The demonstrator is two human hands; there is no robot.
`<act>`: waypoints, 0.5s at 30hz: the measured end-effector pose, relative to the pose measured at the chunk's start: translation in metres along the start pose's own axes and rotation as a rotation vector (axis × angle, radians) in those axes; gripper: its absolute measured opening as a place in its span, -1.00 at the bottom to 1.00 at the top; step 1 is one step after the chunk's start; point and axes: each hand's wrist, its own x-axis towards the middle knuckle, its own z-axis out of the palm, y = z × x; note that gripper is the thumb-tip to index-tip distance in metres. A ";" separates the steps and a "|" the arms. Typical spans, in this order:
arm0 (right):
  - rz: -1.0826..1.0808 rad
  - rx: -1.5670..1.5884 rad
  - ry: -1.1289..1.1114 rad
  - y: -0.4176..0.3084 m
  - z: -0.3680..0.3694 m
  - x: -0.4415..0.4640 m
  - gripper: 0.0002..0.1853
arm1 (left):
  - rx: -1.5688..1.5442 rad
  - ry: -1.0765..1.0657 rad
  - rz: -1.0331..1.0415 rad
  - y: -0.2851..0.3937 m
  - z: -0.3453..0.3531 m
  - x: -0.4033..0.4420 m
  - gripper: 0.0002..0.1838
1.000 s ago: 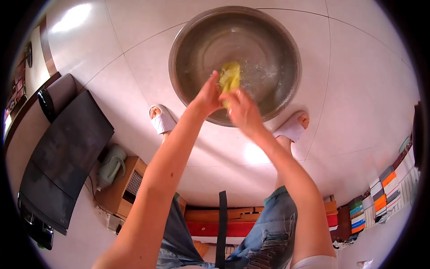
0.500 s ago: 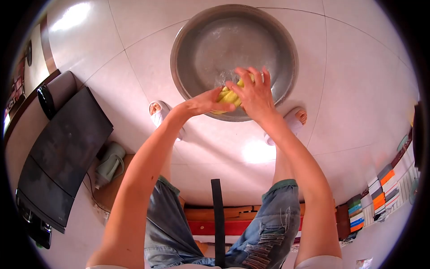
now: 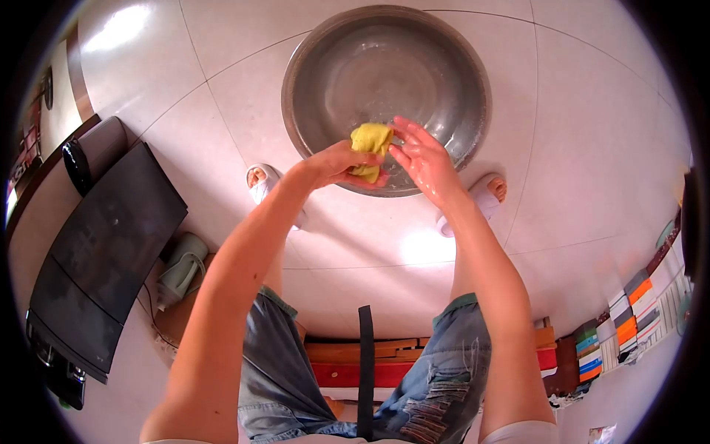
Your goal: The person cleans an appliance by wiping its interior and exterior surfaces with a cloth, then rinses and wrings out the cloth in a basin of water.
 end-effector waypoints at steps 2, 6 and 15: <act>-0.476 -1.084 -0.186 -0.007 0.001 -0.003 -0.43 | 0.067 -0.061 -0.053 0.000 -0.011 0.004 -0.65; -0.970 -1.967 -0.342 -0.005 -0.002 0.012 -0.33 | 0.106 -0.237 -0.058 0.005 -0.009 0.010 -0.86; -0.445 -2.148 -0.270 0.002 -0.008 0.051 -0.83 | 1.534 0.383 0.238 0.012 0.017 0.035 -0.73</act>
